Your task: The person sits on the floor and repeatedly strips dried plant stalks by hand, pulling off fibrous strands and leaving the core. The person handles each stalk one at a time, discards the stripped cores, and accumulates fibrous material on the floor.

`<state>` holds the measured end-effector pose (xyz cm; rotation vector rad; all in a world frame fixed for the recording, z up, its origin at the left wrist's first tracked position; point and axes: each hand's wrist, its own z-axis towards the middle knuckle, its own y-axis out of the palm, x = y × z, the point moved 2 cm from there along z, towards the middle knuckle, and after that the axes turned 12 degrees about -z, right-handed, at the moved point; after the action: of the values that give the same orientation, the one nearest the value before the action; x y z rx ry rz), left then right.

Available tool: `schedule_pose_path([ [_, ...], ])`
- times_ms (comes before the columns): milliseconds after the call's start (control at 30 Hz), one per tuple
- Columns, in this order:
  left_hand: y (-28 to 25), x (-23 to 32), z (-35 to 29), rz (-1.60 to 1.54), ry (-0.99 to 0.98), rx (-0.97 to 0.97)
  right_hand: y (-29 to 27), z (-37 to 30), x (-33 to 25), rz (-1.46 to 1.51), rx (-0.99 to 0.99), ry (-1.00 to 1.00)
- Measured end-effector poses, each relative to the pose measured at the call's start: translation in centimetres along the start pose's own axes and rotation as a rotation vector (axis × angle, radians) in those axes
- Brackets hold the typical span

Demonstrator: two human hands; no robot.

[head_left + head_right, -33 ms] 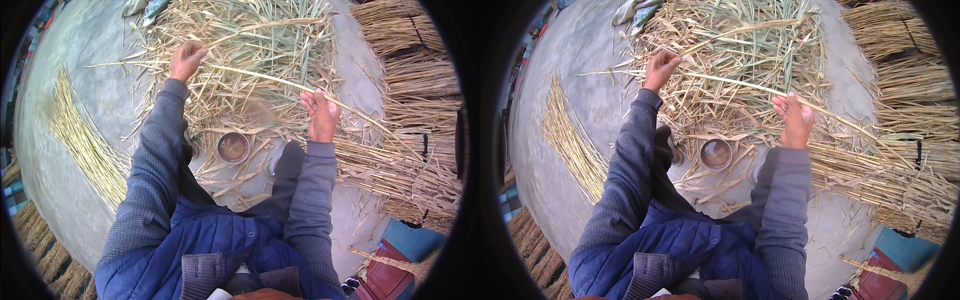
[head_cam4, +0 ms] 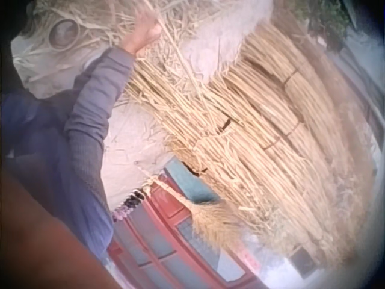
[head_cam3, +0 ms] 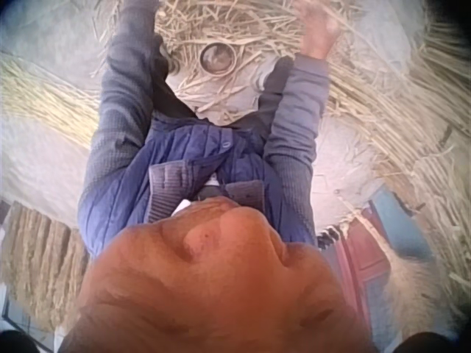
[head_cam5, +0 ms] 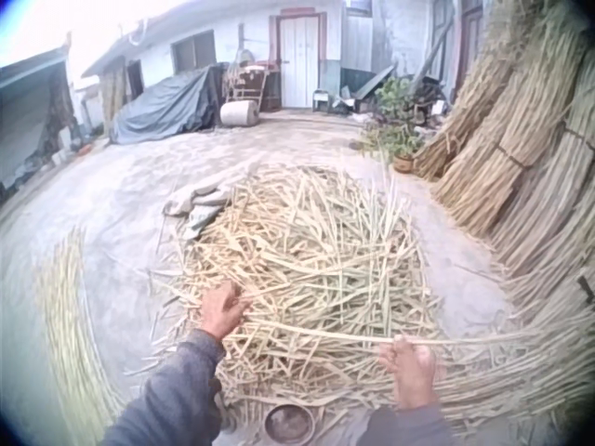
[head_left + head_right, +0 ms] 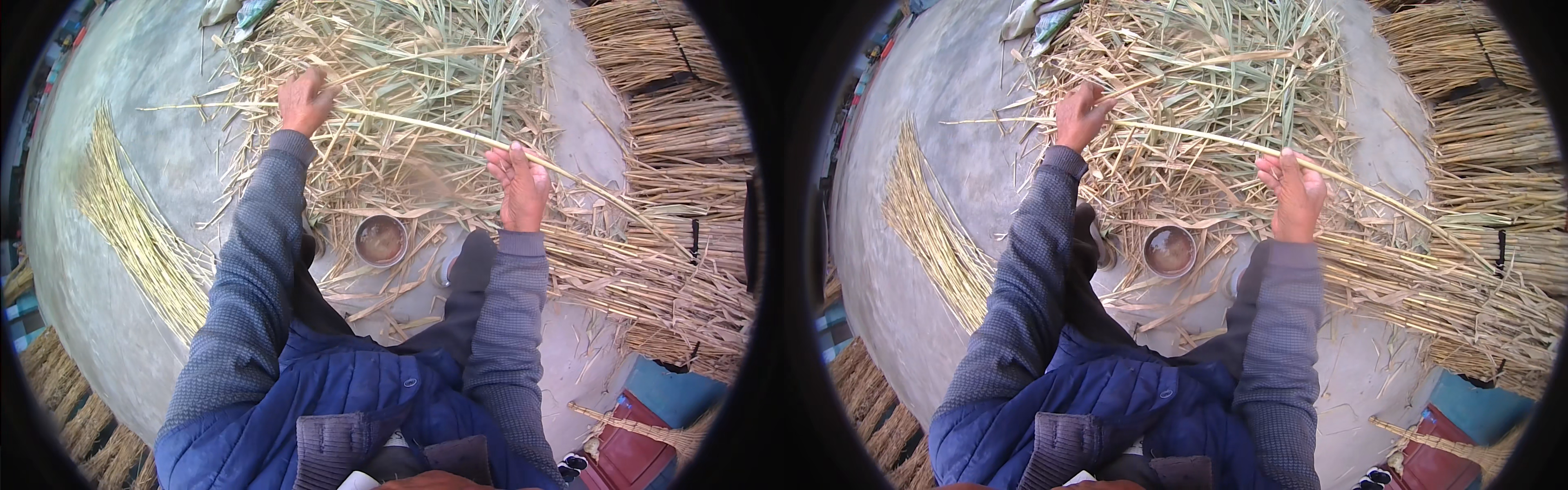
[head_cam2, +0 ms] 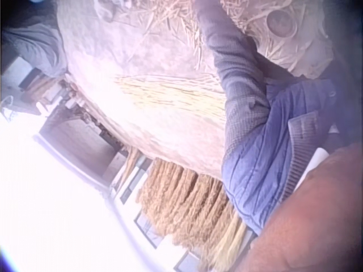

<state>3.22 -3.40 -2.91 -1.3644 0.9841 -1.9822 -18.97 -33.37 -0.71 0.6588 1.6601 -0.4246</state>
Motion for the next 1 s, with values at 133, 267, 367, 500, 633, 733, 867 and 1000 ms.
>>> schedule_pose_path([
  [133, 1.8, 6.7, -1.9, -0.204, 0.438, -0.03, 3.0, -0.7, 0.4, -0.062, -0.101, 0.022],
  [267, 2.2, 11.5, -3.9, -0.432, 0.691, -0.281, 5.4, -1.2, 0.7, -0.068, -0.159, 0.018],
  [367, 1.5, 10.9, -3.1, -0.497, 0.544, -0.298, 5.3, -1.1, 0.4, -0.021, -0.199, -0.046],
  [500, 0.4, 7.0, -1.6, -0.575, 0.32, -0.4, 3.3, -0.8, -0.4, 0.136, -0.178, -0.166],
  [633, -1.2, 4.8, -1.0, -0.503, 0.163, -0.509, 1.8, -0.6, -0.6, 0.23, -0.149, -0.148],
  [733, -1.5, 6.5, -1.6, -0.574, 0.253, -0.468, 2.0, -0.7, -0.6, 0.228, -0.149, -0.146],
  [867, 0.8, 10.6, -3.6, -0.647, 0.488, -0.319, 3.3, -1.1, -0.3, 0.174, -0.161, -0.135],
  [1000, 2.4, 11.3, -4.1, -0.782, 0.318, -0.35, 3.9, -1.3, -0.3, 0.143, -0.131, -0.11],
])
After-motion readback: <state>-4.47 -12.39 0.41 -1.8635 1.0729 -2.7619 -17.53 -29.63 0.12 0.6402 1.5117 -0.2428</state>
